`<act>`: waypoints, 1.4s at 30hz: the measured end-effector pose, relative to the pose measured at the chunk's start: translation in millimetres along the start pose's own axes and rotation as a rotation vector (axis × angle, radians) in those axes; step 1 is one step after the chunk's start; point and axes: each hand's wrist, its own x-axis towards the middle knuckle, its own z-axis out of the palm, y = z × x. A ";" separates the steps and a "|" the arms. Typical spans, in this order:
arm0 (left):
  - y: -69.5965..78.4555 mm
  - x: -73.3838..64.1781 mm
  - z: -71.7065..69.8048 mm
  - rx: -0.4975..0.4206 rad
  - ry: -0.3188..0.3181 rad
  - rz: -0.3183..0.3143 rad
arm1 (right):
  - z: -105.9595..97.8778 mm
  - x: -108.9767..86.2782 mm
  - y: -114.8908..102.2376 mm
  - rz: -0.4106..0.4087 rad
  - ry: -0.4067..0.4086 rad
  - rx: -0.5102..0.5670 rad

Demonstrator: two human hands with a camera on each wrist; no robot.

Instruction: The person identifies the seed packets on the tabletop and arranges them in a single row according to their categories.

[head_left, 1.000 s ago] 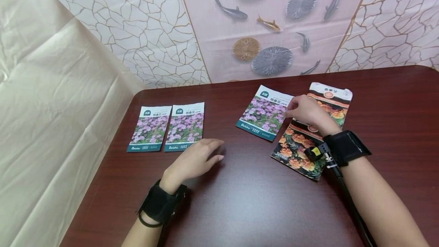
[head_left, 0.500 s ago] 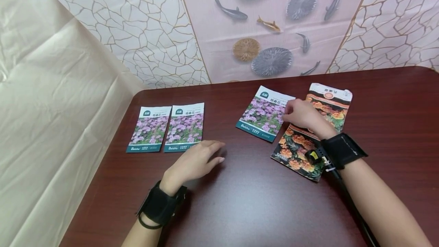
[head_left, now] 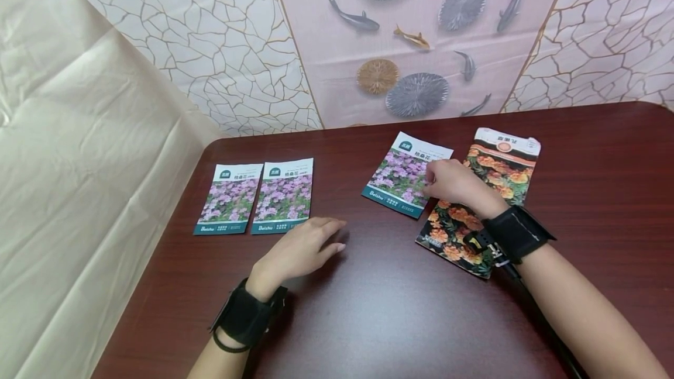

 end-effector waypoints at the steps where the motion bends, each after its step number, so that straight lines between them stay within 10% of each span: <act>1: 0.0 0.1 0.1 0.001 0.000 0.001 | 0.7 -0.5 -0.6 -0.006 -0.007 -0.009; 20: 0.7 0.4 2.0 0.001 -0.014 0.006 | 20.0 -13.7 -22.7 -0.253 -0.043 -0.374; 32: -3.6 3.6 4.9 -0.053 -0.011 -0.038 | 24.1 -24.6 -21.5 -0.442 0.145 -0.306; 42: -12.4 10.3 7.3 -0.251 0.141 -0.127 | 20.9 -34.8 -26.8 -0.597 0.311 -0.229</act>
